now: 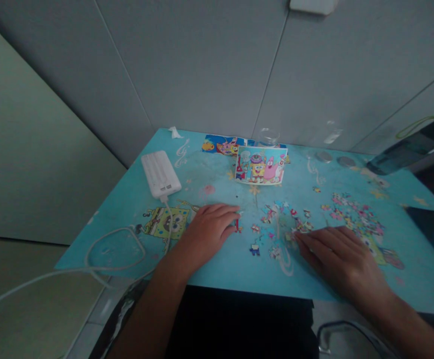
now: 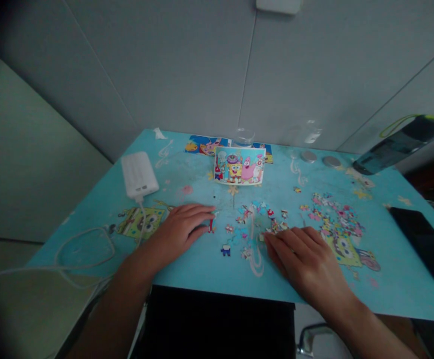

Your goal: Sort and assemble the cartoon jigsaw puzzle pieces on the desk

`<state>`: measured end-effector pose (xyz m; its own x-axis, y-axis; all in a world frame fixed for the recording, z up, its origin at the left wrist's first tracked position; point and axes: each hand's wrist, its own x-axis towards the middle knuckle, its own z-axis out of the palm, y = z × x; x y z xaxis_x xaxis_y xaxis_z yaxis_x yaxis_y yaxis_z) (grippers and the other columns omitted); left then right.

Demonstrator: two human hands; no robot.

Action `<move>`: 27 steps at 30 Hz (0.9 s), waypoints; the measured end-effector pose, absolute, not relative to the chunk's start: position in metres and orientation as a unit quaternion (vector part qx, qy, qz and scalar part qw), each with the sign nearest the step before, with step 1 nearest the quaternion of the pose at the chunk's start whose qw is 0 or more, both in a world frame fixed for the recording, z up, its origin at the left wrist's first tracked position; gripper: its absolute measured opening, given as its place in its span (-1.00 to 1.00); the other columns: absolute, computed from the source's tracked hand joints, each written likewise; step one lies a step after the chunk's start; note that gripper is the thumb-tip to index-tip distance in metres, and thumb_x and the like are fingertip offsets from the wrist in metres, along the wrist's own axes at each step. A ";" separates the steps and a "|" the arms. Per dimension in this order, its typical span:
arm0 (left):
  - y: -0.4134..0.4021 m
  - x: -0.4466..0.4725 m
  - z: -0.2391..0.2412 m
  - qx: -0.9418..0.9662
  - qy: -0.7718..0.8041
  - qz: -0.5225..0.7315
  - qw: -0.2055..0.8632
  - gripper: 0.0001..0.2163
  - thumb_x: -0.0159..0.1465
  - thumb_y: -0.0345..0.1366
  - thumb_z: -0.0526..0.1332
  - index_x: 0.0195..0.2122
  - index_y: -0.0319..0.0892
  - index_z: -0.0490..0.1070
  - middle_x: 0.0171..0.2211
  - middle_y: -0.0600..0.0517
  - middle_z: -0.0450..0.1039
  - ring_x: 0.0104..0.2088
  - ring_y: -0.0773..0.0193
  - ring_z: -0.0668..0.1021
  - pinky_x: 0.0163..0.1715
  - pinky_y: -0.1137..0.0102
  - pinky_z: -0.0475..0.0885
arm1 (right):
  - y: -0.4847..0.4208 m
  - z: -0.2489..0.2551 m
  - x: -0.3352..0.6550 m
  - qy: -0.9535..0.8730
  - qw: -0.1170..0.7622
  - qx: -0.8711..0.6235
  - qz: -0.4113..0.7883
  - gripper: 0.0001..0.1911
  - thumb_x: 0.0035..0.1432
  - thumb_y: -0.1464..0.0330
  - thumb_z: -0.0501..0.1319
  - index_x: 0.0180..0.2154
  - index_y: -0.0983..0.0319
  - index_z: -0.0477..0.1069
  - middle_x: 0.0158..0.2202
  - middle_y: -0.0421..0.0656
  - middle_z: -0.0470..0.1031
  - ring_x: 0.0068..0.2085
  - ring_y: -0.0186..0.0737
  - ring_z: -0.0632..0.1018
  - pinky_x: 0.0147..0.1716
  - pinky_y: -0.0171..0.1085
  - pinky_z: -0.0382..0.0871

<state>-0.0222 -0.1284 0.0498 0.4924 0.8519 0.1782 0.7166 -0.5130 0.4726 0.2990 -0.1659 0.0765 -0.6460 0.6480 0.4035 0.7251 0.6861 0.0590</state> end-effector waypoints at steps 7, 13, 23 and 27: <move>-0.140 -0.019 0.041 0.859 0.470 0.170 0.108 -0.68 0.46 -0.36 0.05 0.21 -0.05 0.35 0.30 0.08 0.31 0.26 0.22 0.36 0.25 0.17 0.22 | -0.198 0.060 0.352 -0.880 0.100 -0.456 -0.084 -0.73 0.37 0.31 0.14 -0.01 0.22 0.53 -0.23 -0.05 0.57 -0.24 -0.10 0.56 -0.17 -0.11 0.37; -0.147 -0.023 0.033 0.869 0.467 0.137 0.085 -0.55 0.43 -0.46 -0.01 0.31 0.00 0.21 0.38 0.10 0.17 0.35 0.25 0.26 0.35 0.12 0.10 | -0.199 0.063 0.310 -0.863 0.180 -0.472 -0.009 -0.78 0.36 0.39 0.16 -0.04 0.23 0.53 -0.19 -0.06 0.56 -0.21 -0.15 0.54 -0.13 -0.13 0.40; -0.145 -0.027 0.029 0.886 0.443 0.126 0.054 -0.50 0.38 -0.50 -0.04 0.33 -0.07 0.19 0.37 0.03 0.18 0.35 0.21 0.26 0.33 0.09 0.16 | -0.190 0.078 0.221 -0.922 0.109 -0.369 0.033 -0.70 0.37 0.45 0.15 0.10 0.21 0.43 0.12 -0.12 0.49 0.01 -0.11 0.46 0.05 -0.07 0.29; -0.145 -0.028 0.026 0.887 0.443 0.125 0.050 -0.48 0.36 -0.51 -0.03 0.34 -0.05 0.17 0.38 0.04 0.17 0.35 0.20 0.26 0.33 0.08 0.15 | -0.194 0.080 0.222 -0.919 0.103 -0.380 0.029 -0.77 0.35 0.44 0.18 0.02 0.23 0.47 -0.06 -0.10 0.57 -0.07 -0.12 0.47 -0.02 -0.10 0.26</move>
